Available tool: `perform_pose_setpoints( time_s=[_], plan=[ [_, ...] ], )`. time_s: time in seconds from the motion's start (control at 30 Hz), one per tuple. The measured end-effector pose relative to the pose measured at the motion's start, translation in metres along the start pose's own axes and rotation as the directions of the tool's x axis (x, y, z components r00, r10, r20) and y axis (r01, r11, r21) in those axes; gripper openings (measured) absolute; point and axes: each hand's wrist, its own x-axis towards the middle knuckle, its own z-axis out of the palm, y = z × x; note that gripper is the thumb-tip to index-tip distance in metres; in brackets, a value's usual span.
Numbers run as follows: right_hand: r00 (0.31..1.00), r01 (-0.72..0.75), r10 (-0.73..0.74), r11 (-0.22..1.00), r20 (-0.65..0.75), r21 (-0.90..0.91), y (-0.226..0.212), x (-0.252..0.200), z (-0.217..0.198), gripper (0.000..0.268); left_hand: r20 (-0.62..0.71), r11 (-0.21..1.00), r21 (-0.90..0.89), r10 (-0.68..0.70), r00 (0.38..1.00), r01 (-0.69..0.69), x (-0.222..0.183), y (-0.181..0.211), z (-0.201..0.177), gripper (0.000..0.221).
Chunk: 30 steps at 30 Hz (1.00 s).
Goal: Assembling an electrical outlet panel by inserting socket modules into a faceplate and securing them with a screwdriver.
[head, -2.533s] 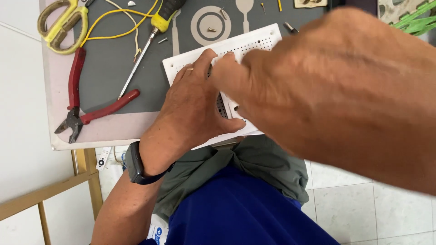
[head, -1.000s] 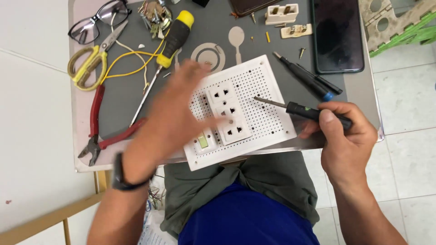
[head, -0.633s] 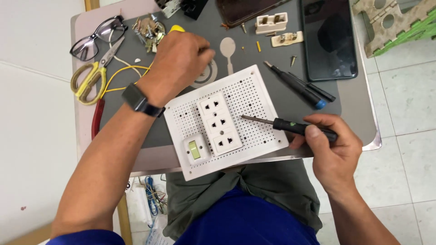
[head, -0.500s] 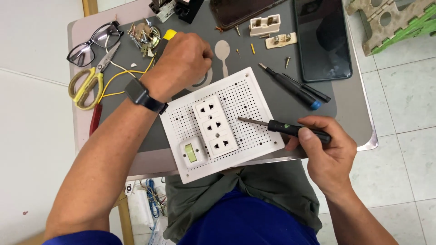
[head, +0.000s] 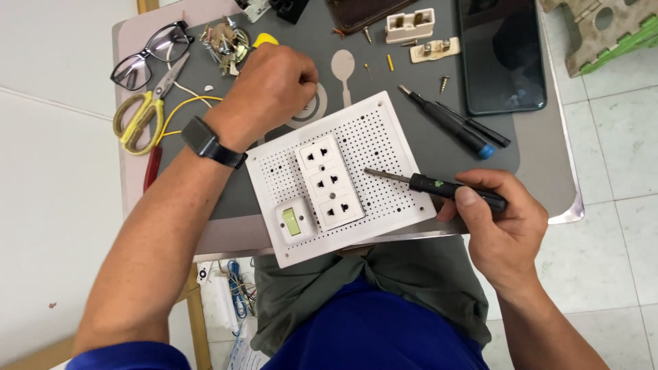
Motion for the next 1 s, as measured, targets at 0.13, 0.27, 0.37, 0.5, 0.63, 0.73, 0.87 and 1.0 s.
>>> perform_pose_setpoints(
  time_s=[0.13,0.27,0.37,0.5,0.63,0.73,0.87,1.0],
  plan=[
    [1.0,-0.004,0.004,1.0,-0.017,-0.006,-0.003,-0.001,0.001,0.012,0.093,0.995,0.073,0.063,0.994,-0.07,0.014,-0.001,-0.003,0.018],
    [0.995,-0.077,0.08,0.996,-0.061,0.049,0.008,-0.006,0.001,0.012,-0.053,0.977,-0.208,-0.055,0.997,0.043,-0.002,0.004,-0.038,0.025],
    [0.999,-0.027,0.028,0.999,-0.033,0.039,-0.002,-0.006,0.004,0.011,-0.085,0.954,-0.285,-0.125,0.988,0.096,-0.04,0.02,-0.069,0.022],
    [0.999,-0.025,0.025,1.0,-0.025,0.007,0.005,-0.006,0.003,0.012,0.029,0.72,-0.535,-0.506,0.862,0.441,-0.07,0.028,-0.067,0.013],
    [1.0,-0.012,0.012,1.0,-0.027,-0.024,0.006,-0.007,0.004,0.015,-0.032,0.708,-0.585,-0.508,0.861,0.396,-0.08,0.01,-0.041,0.013],
    [1.0,0.01,-0.012,0.998,-0.029,-0.056,0.006,-0.006,0.005,0.015,-0.102,0.913,-0.33,-0.289,0.952,0.241,-0.073,-0.002,-0.022,0.016],
    [0.999,0.006,-0.009,0.997,-0.04,-0.076,0.005,-0.005,0.005,0.015,0.006,0.987,-0.104,-0.125,0.992,0.125,-0.062,0.006,-0.028,0.028],
    [0.999,0.028,-0.029,0.998,-0.029,-0.049,0.007,-0.004,0.005,0.018,-0.003,0.998,-0.047,0.044,0.999,-0.045,-0.052,0.011,-0.029,0.012]
  ],
)
